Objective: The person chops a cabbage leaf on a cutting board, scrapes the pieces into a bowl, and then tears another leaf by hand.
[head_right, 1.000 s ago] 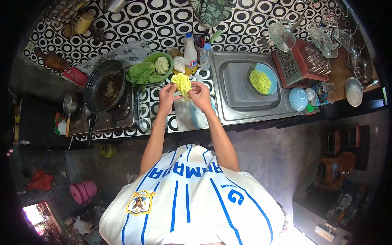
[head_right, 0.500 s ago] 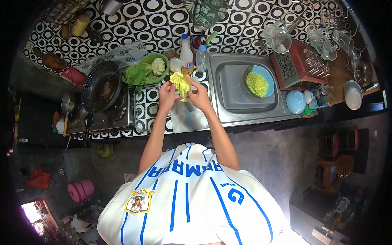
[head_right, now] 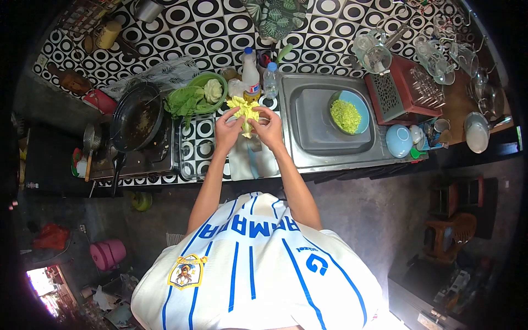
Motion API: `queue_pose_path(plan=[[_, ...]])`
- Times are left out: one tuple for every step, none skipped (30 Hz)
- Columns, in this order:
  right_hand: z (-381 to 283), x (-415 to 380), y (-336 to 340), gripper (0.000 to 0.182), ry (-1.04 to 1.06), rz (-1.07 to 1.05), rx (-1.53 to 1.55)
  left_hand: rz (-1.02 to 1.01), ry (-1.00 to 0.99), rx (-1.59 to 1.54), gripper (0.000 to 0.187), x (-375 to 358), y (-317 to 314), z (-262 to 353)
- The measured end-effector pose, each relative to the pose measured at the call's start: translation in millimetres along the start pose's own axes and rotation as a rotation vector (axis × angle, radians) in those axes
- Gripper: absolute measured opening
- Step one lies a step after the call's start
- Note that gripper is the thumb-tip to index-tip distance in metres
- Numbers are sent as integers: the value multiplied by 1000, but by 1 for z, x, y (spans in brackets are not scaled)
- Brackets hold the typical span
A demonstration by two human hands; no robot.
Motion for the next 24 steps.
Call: queue_pose_path(plan=[[2,0,-1,42,-11,-20,38,17,-38,35,41,-1,1,2],[4,0,0,45,-3,-21,83,36,-20,-10,45,-1,3,1],[4,0,0,48,5,-21,127,54,-2,-55,49,0,5,0],[3,0,0,51,14,-20,171,72,17,-101,54,0,6,-2],[2,0,1,53,24,-31,195,80,-3,-87,57,-2,6,-1],[1,0,1,55,34,-42,219,88,-22,-72,61,-7,4,9],[0,-1,1,57,43,-54,243,98,-41,-58,65,-11,4,17],[-1,-1,1,58,50,-63,235,88,-42,-15,77,-11,4,17],[-3,-1,2,58,58,-72,228,119,-67,-20,79,-10,5,20],[-6,-2,2,58,65,-79,220,147,-91,-26,80,-11,6,22],[-9,-2,2,57,103,-70,188,176,-114,-32,82,-12,6,24],[-9,-2,2,56,142,-62,156,188,-92,-82,83,-13,4,23],[-9,-1,2,55,180,-56,124,201,-71,-132,83,-14,3,23],[-8,1,0,53,177,-101,93,216,-50,-182,84,-15,4,22],[-6,3,-1,51,174,-146,62,215,-10,-137,82,-13,5,15],[-3,3,-3,49,171,-191,31,214,29,-92,80,-10,8,7],[2,4,-2,45,129,-184,57,211,69,-47,77,-7,10,0],[3,3,-2,41,87,-176,83,175,32,-25,60,-2,11,-3],[5,3,-2,38,44,-169,109,153,34,-27,51,0,14,-8],[4,2,-4,36,32,-173,133,130,37,-29,43,2,17,-13],[5,2,-4,35,18,-177,156,108,40,-31,35,3,19,-13],[5,2,-5,33,5,-182,180,99,77,-82,30,3,22,-16],[6,2,-5,32,-11,-184,208,91,114,-133,25,3,25,-18],[5,2,-6,32,-26,-187,238,83,150,-185,20,2,26,-17]])
Point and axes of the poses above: each hand's wrist, its own x-axis towards the middle knuckle, its own y-axis out of the back of the hand, z = x × y, the point moved 7 cm from there along x, towards the middle knuckle, and after that the axes turned 2 degrees about z, right-handed, at the moved point
